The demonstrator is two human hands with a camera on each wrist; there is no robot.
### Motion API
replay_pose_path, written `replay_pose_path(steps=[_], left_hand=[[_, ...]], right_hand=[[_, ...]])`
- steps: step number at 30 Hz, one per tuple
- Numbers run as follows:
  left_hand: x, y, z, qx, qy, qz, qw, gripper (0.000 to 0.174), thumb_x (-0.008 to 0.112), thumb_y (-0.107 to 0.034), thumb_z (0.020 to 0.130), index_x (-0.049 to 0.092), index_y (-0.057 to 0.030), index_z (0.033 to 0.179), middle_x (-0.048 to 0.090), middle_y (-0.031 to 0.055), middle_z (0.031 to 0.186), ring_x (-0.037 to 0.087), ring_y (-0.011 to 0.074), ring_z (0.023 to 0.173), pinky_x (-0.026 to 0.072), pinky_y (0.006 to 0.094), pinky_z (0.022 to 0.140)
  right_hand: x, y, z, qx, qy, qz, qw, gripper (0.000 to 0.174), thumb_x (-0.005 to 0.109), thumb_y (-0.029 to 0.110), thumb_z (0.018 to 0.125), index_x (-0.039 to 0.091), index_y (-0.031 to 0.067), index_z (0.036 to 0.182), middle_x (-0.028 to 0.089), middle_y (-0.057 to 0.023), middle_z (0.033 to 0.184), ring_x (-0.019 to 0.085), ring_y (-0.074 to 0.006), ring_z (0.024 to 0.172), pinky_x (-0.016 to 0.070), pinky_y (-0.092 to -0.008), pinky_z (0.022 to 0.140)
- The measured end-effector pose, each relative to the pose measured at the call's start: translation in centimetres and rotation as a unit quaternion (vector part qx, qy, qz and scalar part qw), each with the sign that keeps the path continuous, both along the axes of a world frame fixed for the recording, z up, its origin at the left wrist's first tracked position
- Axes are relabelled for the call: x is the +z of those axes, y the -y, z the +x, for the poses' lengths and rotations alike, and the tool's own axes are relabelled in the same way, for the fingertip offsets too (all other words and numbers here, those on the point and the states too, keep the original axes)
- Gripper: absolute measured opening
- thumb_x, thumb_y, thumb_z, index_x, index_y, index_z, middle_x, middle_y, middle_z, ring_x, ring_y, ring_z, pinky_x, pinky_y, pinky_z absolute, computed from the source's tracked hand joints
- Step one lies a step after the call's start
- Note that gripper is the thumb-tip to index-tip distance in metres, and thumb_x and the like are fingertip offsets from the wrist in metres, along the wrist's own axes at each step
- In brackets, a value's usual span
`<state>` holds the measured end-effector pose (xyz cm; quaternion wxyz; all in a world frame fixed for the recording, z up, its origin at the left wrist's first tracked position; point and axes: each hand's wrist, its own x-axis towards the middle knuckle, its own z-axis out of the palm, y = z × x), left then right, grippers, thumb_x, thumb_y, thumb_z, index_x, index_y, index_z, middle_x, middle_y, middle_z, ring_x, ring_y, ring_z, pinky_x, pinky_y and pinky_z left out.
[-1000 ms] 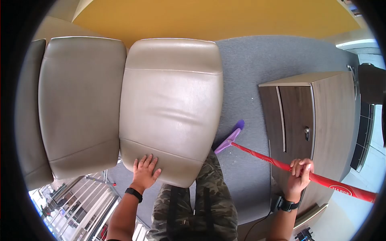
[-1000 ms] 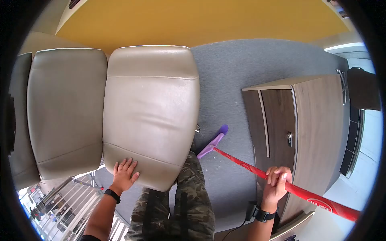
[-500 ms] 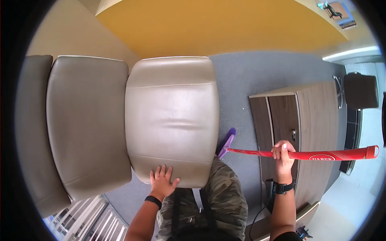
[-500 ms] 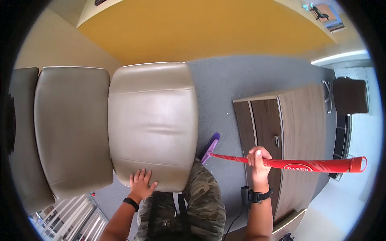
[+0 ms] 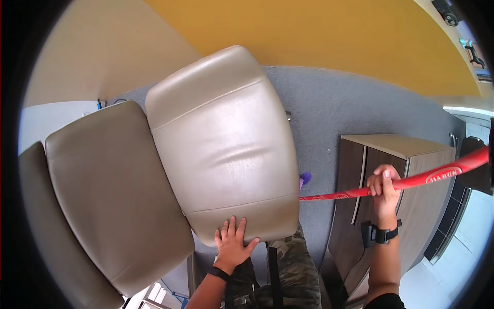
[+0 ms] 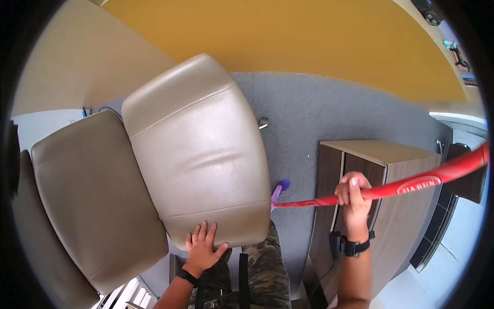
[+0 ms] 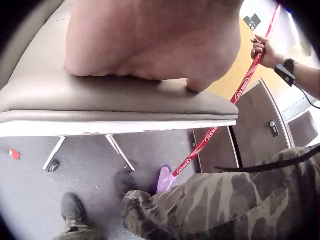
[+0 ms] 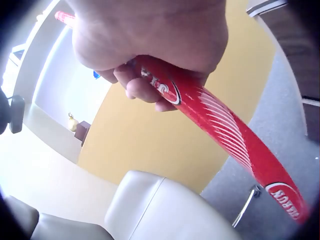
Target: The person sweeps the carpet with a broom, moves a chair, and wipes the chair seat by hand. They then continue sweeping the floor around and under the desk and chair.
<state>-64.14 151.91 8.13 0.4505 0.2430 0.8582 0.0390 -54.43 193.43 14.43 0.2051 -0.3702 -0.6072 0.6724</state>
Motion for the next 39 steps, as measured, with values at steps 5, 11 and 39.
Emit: replay_pose_path(steps=[5,11,39], left_hand=[[1.1,-3.7,-1.7,-0.003,0.045,-0.015,0.999,0.090,0.061,-0.065,0.086,0.030,-0.0195,0.158,0.027,0.0184,0.163,0.027,0.0396,0.148,0.0199,0.0631,0.115],[0.0,-2.7,-1.8,-0.045,0.080,0.017,0.996,0.094,0.073,-0.053,0.083,0.025,-0.0261,0.160,0.024,0.0157,0.165,0.028,0.0373,0.149,0.0263,0.0652,0.111],[-1.6,2.8,-0.9,0.038,0.077,0.028,0.996,0.110,0.077,-0.061,0.074,0.019,-0.0276,0.161,0.023,0.0273,0.162,0.026,0.0567,0.144,0.0390,0.0601,0.110]], right_hand=[[0.3,-1.7,0.4,-0.019,-0.010,-0.010,1.000,0.029,0.050,0.030,0.106,0.057,0.0030,0.098,0.034,0.0050,0.054,0.033,-0.0082,0.047,0.0394,-0.0279,0.058],[-2.4,2.2,0.6,-0.009,0.118,-0.053,0.992,0.015,0.064,0.017,0.099,0.064,0.0033,0.106,0.059,-0.0001,0.077,0.058,-0.0116,0.070,0.0493,-0.0284,0.069],[-15.3,7.3,-1.8,0.139,0.215,-0.018,0.967,0.033,0.055,0.023,0.105,0.063,0.0003,0.127,0.073,-0.0127,0.108,0.069,-0.0185,0.098,0.0536,-0.0328,0.086]])
